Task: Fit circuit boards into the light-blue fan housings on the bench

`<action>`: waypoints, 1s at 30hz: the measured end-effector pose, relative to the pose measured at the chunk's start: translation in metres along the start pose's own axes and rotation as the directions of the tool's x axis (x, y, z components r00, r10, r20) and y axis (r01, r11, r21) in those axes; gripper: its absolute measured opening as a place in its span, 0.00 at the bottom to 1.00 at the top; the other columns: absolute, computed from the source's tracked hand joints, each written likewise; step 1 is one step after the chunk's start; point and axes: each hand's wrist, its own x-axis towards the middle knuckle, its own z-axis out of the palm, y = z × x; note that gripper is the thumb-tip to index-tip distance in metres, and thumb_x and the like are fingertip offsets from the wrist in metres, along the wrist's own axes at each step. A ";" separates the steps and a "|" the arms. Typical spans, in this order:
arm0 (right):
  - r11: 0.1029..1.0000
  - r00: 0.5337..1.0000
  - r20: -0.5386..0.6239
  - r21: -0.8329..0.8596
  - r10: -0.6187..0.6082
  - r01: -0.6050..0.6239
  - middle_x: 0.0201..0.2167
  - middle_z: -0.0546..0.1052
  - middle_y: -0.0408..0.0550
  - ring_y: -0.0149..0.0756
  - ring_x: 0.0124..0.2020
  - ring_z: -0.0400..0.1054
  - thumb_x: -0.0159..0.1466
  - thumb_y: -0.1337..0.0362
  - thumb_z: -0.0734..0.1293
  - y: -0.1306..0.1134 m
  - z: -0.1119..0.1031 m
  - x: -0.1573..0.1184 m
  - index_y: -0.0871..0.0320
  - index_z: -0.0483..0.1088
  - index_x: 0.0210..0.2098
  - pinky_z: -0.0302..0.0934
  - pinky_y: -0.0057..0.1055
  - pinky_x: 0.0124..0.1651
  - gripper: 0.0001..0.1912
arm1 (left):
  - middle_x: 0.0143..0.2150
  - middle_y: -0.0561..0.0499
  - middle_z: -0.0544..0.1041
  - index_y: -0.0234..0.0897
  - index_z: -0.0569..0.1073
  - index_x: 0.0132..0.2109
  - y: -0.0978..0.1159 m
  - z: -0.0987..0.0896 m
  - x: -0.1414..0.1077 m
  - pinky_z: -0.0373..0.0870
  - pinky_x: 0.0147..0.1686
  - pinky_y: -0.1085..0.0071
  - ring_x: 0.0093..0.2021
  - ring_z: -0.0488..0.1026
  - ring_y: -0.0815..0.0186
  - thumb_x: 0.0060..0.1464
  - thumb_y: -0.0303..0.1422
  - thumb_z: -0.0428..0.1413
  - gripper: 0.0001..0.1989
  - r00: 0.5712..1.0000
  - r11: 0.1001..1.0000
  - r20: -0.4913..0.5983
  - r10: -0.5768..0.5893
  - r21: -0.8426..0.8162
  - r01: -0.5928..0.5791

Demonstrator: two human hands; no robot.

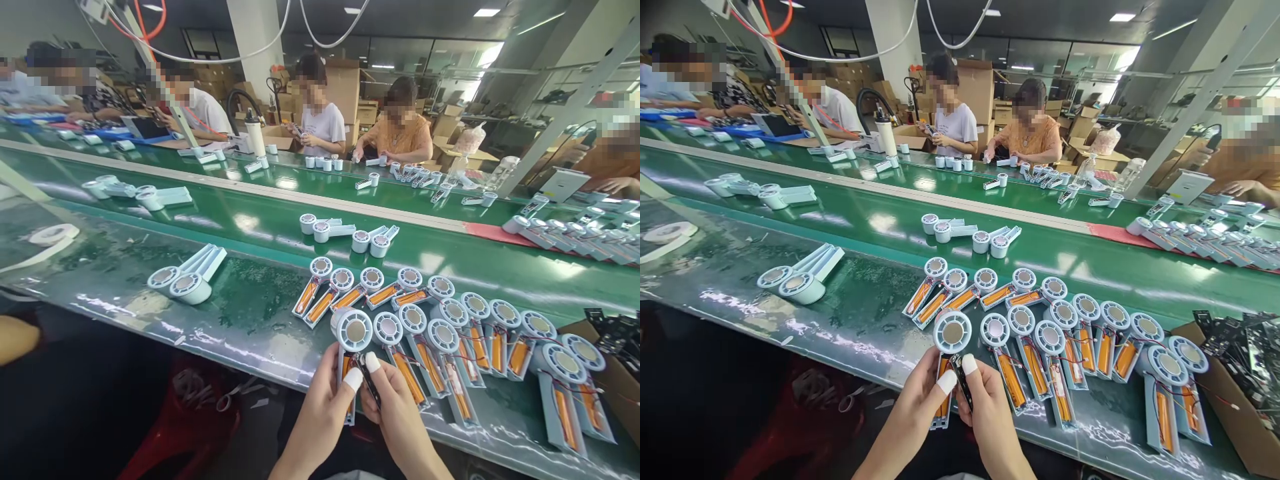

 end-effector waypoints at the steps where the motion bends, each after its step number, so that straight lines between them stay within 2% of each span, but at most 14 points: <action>1: 1.000 1.000 -0.009 0.005 -0.006 0.007 0.15 0.56 0.31 0.21 0.17 0.42 0.56 0.40 0.74 0.002 0.000 0.000 0.57 0.62 0.24 0.37 0.21 0.19 0.29 | 0.66 0.44 0.70 0.41 0.64 0.64 0.001 0.001 0.000 0.61 0.65 0.61 0.69 0.62 0.52 0.62 0.46 0.56 0.28 1.000 0.999 0.003 0.000 0.051 0.000; 5: 1.000 0.999 -0.044 -0.019 -0.020 0.019 0.14 0.55 0.32 0.22 0.16 0.42 0.58 0.38 0.71 0.003 0.000 -0.001 0.57 0.62 0.25 0.39 0.22 0.18 0.29 | 0.65 0.42 0.70 0.39 0.65 0.64 0.005 0.005 0.002 0.61 0.64 0.63 0.67 0.64 0.54 0.64 0.45 0.51 0.26 0.999 0.979 -0.035 0.037 0.203 -0.029; 7: 0.994 0.996 -0.074 -0.096 -0.056 0.048 0.15 0.56 0.32 0.23 0.16 0.45 0.61 0.38 0.69 0.000 0.000 -0.005 0.57 0.65 0.27 0.41 0.22 0.18 0.27 | 0.59 0.42 0.75 0.38 0.67 0.61 0.006 0.008 0.002 0.67 0.59 0.65 0.62 0.69 0.54 0.64 0.46 0.49 0.24 0.993 0.968 -0.101 0.060 0.249 -0.033; 9: 0.968 0.984 -0.090 -0.213 -0.154 0.132 0.18 0.63 0.35 0.25 0.18 0.51 0.63 0.40 0.68 -0.001 0.000 -0.011 0.57 0.69 0.36 0.48 0.21 0.19 0.24 | 0.49 0.43 0.79 0.38 0.69 0.57 0.006 0.011 0.002 0.72 0.49 0.66 0.52 0.75 0.55 0.65 0.47 0.47 0.23 0.987 0.965 -0.153 0.055 0.261 -0.014; 12: 0.843 0.933 -0.051 -0.449 -0.356 0.297 0.27 0.73 0.42 0.31 0.25 0.65 0.64 0.44 0.68 0.003 -0.002 -0.022 0.55 0.69 0.53 0.63 0.24 0.29 0.26 | 0.39 0.47 0.78 0.38 0.72 0.51 0.007 0.014 0.003 0.73 0.38 0.68 0.38 0.75 0.59 0.64 0.47 0.47 0.20 0.975 0.966 -0.220 0.045 0.257 0.014; 15: 0.675 0.873 -0.048 -0.656 -0.486 0.339 0.37 0.79 0.50 0.39 0.37 0.74 0.67 0.48 0.66 0.013 -0.005 -0.027 0.54 0.71 0.57 0.70 0.30 0.42 0.25 | 0.34 0.49 0.77 0.39 0.72 0.48 0.008 0.017 0.007 0.72 0.37 0.66 0.33 0.73 0.60 0.63 0.45 0.47 0.17 0.965 0.954 -0.253 0.063 0.301 0.017; 17: 0.607 0.827 -0.068 -0.714 -0.557 0.349 0.48 0.80 0.55 0.43 0.47 0.75 0.69 0.51 0.64 0.019 -0.007 -0.025 0.54 0.72 0.58 0.70 0.34 0.50 0.22 | 0.37 0.46 0.78 0.39 0.73 0.48 0.008 0.019 0.010 0.73 0.40 0.63 0.37 0.75 0.57 0.63 0.44 0.46 0.17 0.960 0.940 -0.268 0.083 0.340 0.014; 18: 0.581 0.803 -0.069 -0.728 -0.591 0.365 0.52 0.79 0.55 0.45 0.50 0.75 0.70 0.52 0.63 0.021 -0.007 -0.023 0.54 0.72 0.59 0.70 0.36 0.53 0.22 | 0.41 0.44 0.79 0.39 0.73 0.50 0.007 0.019 0.011 0.73 0.44 0.62 0.41 0.76 0.55 0.63 0.44 0.46 0.18 0.957 0.938 -0.277 0.087 0.345 0.014; 19: 0.556 0.784 -0.062 -0.739 -0.617 0.379 0.53 0.79 0.55 0.45 0.51 0.75 0.71 0.53 0.62 0.022 -0.008 -0.020 0.54 0.72 0.60 0.70 0.37 0.53 0.22 | 0.48 0.41 0.79 0.39 0.72 0.52 0.007 0.020 0.012 0.73 0.49 0.60 0.48 0.76 0.54 0.64 0.44 0.46 0.19 0.956 0.942 -0.282 0.084 0.334 0.016; 21: 0.504 0.768 -0.025 -0.768 -0.640 0.395 0.51 0.80 0.56 0.44 0.46 0.77 0.72 0.55 0.61 0.021 -0.009 -0.016 0.55 0.70 0.62 0.72 0.37 0.49 0.23 | 0.62 0.39 0.73 0.39 0.69 0.60 0.004 0.022 0.012 0.70 0.57 0.60 0.61 0.70 0.52 0.65 0.45 0.45 0.23 0.962 0.962 -0.269 0.049 0.272 0.026; 23: 0.445 0.774 0.031 -0.803 -0.632 0.395 0.47 0.81 0.57 0.41 0.38 0.78 0.73 0.57 0.59 0.019 -0.010 -0.013 0.56 0.68 0.65 0.74 0.32 0.40 0.24 | 0.71 0.41 0.62 0.39 0.62 0.67 0.000 0.023 0.010 0.64 0.64 0.60 0.71 0.59 0.54 0.67 0.45 0.43 0.27 0.970 0.976 -0.242 0.010 0.214 0.043; 26: 0.380 0.795 0.081 -0.847 -0.601 0.373 0.40 0.81 0.57 0.39 0.30 0.77 0.73 0.59 0.58 0.017 -0.012 -0.011 0.59 0.65 0.67 0.71 0.28 0.30 0.25 | 0.76 0.42 0.50 0.36 0.52 0.72 -0.009 0.026 0.009 0.54 0.70 0.59 0.76 0.46 0.55 0.68 0.46 0.43 0.32 0.970 0.976 -0.245 -0.006 0.211 0.060; 30: 0.331 0.818 0.116 -0.875 -0.564 0.353 0.38 0.80 0.56 0.42 0.33 0.77 0.72 0.64 0.54 0.018 -0.011 -0.012 0.58 0.59 0.70 0.72 0.33 0.37 0.28 | 0.78 0.41 0.43 0.32 0.45 0.74 -0.017 0.030 0.009 0.45 0.73 0.55 0.76 0.39 0.54 0.67 0.48 0.45 0.38 0.975 0.973 -0.222 -0.027 0.217 0.076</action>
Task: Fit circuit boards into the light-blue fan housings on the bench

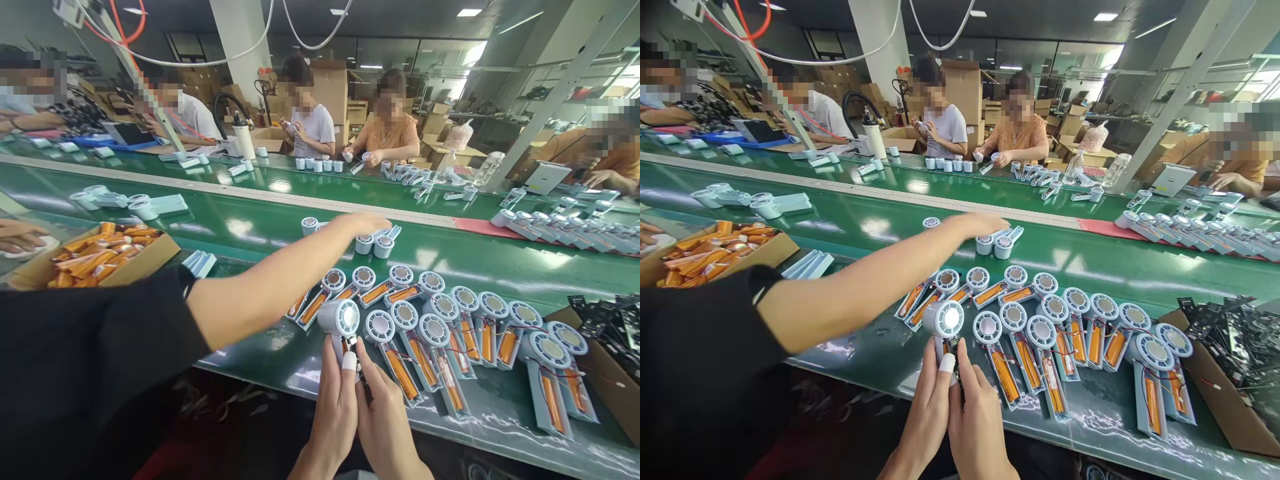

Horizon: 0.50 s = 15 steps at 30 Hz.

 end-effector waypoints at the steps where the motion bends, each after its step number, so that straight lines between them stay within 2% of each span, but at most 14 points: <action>1: 1.000 1.000 0.016 -0.028 -0.012 0.013 0.38 0.79 0.56 0.43 0.34 0.77 0.72 0.65 0.54 0.000 0.000 0.000 0.57 0.57 0.71 0.72 0.34 0.38 0.28 | 0.78 0.41 0.42 0.32 0.44 0.74 -0.001 0.001 0.001 0.44 0.73 0.55 0.76 0.39 0.54 0.67 0.48 0.45 0.38 1.000 1.000 0.010 -0.012 -0.005 0.012; 3: 0.992 0.997 0.062 -0.115 -0.046 0.053 0.38 0.79 0.55 0.44 0.32 0.77 0.71 0.68 0.53 -0.001 -0.002 0.000 0.55 0.55 0.72 0.72 0.35 0.35 0.30 | 0.78 0.42 0.43 0.34 0.45 0.74 -0.003 0.001 0.002 0.45 0.73 0.56 0.76 0.39 0.55 0.66 0.49 0.45 0.38 0.999 0.999 0.025 -0.035 -0.023 0.036; 5: 0.962 0.988 0.132 -0.249 -0.078 0.109 0.35 0.80 0.54 0.44 0.28 0.77 0.68 0.70 0.54 -0.002 -0.006 0.000 0.55 0.50 0.73 0.70 0.33 0.28 0.35 | 0.77 0.43 0.47 0.38 0.48 0.73 -0.004 0.000 0.002 0.50 0.72 0.58 0.76 0.42 0.55 0.66 0.50 0.45 0.37 0.999 0.998 0.033 -0.034 -0.043 0.035; 7: 0.903 0.971 0.215 -0.390 -0.103 0.182 0.33 0.81 0.54 0.45 0.25 0.76 0.63 0.72 0.56 -0.003 -0.011 0.000 0.56 0.45 0.75 0.67 0.31 0.23 0.41 | 0.76 0.44 0.53 0.40 0.53 0.72 -0.005 -0.001 0.002 0.56 0.70 0.61 0.75 0.47 0.55 0.65 0.52 0.46 0.35 0.999 0.998 0.031 -0.013 -0.056 0.015; 10: 0.806 0.936 0.325 -0.512 -0.137 0.296 0.34 0.83 0.57 0.45 0.22 0.75 0.58 0.74 0.60 -0.005 -0.018 -0.001 0.62 0.39 0.75 0.67 0.31 0.22 0.47 | 0.71 0.42 0.64 0.41 0.61 0.68 -0.005 -0.005 -0.001 0.64 0.65 0.60 0.71 0.59 0.53 0.64 0.54 0.47 0.33 0.999 0.998 0.039 -0.028 -0.062 0.030; 13: 0.762 0.927 0.339 -0.553 -0.163 0.336 0.43 0.82 0.65 0.46 0.24 0.77 0.58 0.73 0.60 -0.006 -0.016 -0.004 0.65 0.38 0.75 0.68 0.32 0.23 0.48 | 0.63 0.39 0.74 0.38 0.65 0.65 -0.001 -0.010 -0.003 0.69 0.61 0.58 0.64 0.70 0.51 0.64 0.55 0.45 0.32 0.990 0.994 0.109 -0.091 -0.049 0.096; 15: 0.761 0.940 0.300 -0.568 -0.163 0.313 0.45 0.80 0.67 0.47 0.27 0.78 0.59 0.72 0.61 -0.005 -0.010 -0.006 0.64 0.40 0.75 0.69 0.32 0.23 0.47 | 0.61 0.39 0.76 0.38 0.67 0.63 0.001 -0.015 -0.001 0.68 0.61 0.57 0.62 0.72 0.51 0.64 0.54 0.44 0.31 0.987 0.993 0.114 -0.116 0.013 0.116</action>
